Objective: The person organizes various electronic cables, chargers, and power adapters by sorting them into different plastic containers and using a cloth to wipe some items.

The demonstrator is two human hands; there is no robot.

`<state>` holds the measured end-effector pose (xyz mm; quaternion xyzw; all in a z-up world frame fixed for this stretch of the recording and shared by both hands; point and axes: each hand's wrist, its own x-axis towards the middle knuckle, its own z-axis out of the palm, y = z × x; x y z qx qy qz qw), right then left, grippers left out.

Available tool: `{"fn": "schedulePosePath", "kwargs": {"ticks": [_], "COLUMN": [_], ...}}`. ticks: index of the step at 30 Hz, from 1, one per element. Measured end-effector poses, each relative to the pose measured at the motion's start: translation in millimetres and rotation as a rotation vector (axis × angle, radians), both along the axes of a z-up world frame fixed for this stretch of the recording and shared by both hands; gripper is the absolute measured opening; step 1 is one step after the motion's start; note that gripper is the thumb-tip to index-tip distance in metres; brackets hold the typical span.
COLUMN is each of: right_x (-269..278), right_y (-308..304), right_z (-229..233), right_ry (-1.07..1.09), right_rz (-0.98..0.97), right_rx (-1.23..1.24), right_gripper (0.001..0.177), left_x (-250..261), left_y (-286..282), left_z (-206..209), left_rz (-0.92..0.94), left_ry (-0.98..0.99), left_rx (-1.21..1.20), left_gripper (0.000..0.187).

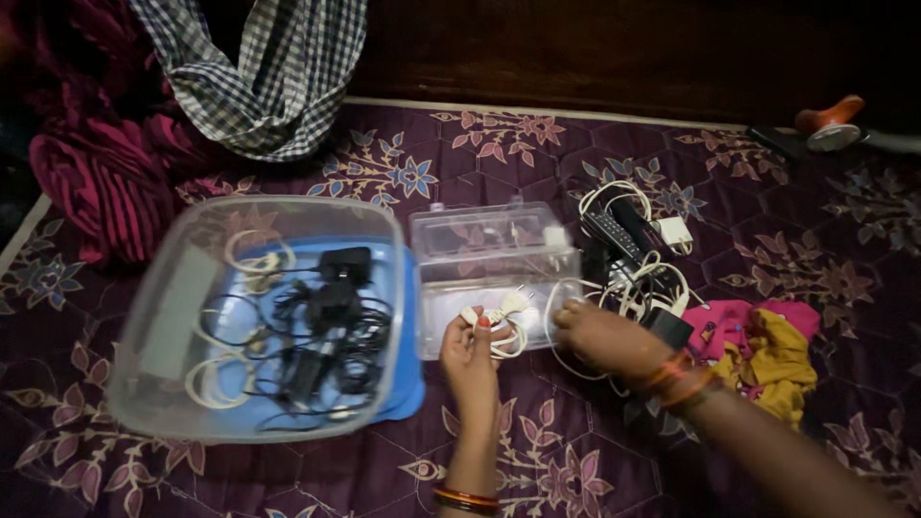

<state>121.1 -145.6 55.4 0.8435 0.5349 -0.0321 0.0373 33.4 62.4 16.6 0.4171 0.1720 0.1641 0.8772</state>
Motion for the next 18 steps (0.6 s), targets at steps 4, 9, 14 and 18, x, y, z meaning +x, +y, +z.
{"fn": "schedulePosePath", "kwargs": {"ticks": [4,9,14,18], "right_x": [-6.1,-7.5,-22.0,-4.4], "right_y": [51.8,60.5,116.9,133.6], "right_z": [20.7,80.9,59.1,16.6], "right_ry": [0.141,0.002,0.73,1.023], "right_rz": [-0.231,-0.187,-0.652,-0.669], "right_rx": [0.008,0.384,0.84,1.044], "right_gripper": [0.018,0.068,0.046,0.034], "left_x": [4.6,8.5,10.0,12.3], "left_y": [20.5,39.1,36.4,52.8], "left_z": [-6.2,-8.0,-17.1,-32.2], "left_rz": [0.063,0.104,0.095,0.142], "left_ry": [-0.048,-0.004,-0.077,-0.11], "left_rx": [0.02,-0.056,-0.005,0.032], "left_gripper": [0.039,0.038,0.036,0.044]}}
